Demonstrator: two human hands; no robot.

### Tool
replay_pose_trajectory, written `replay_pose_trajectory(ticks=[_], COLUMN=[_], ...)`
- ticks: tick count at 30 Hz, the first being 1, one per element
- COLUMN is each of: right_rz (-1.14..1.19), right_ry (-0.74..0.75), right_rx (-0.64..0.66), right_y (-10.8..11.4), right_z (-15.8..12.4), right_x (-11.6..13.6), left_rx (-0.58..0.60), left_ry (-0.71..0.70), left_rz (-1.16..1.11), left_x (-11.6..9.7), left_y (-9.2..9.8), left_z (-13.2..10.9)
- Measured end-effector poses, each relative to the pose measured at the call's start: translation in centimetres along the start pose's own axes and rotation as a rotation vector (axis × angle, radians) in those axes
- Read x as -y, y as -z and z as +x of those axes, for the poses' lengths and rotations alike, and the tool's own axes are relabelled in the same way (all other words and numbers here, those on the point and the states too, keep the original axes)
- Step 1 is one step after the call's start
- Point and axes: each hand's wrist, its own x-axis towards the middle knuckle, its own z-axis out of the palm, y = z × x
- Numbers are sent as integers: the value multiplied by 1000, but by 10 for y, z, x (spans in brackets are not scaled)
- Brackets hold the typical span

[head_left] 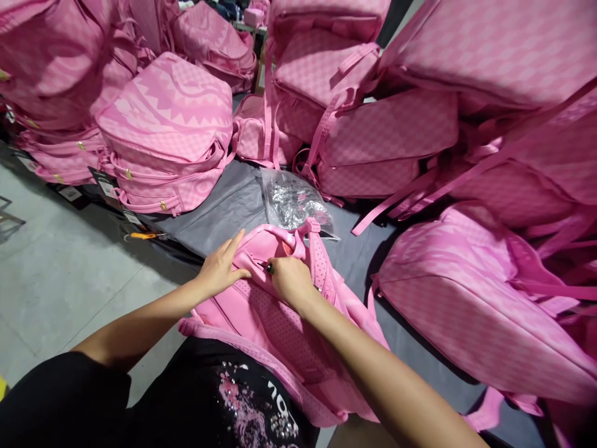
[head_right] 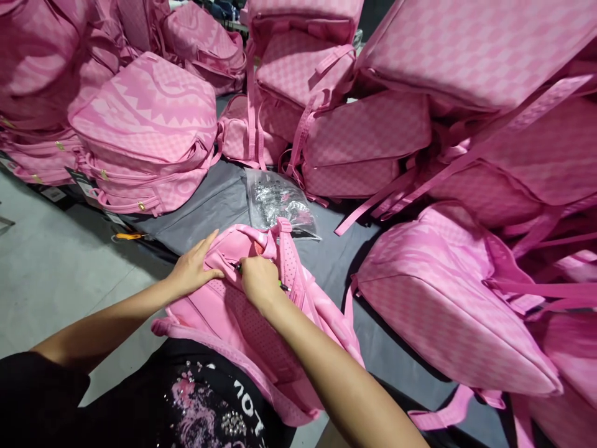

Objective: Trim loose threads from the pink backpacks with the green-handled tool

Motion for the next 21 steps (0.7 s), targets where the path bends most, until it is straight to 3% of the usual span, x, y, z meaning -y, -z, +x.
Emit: replay_pose_trajectory(ticks=[7,12,17,21], right_rz=[-59,-78,3,163], right_ry=[129,137,78,189], right_rx=[47,22,-126,-237], right_y=[8,9,10,9], right_z=[10,1,-1,17], right_x=[6,3,14,24], left_rx=[-19,-26,-23,-31], left_ry=[-44,-65,-60,-57], left_rz=[13,-5,-19,-7], left_x=[5,5,4,6], left_y=[-4,-4,-3,-1], left_z=[4,2,0,-2])
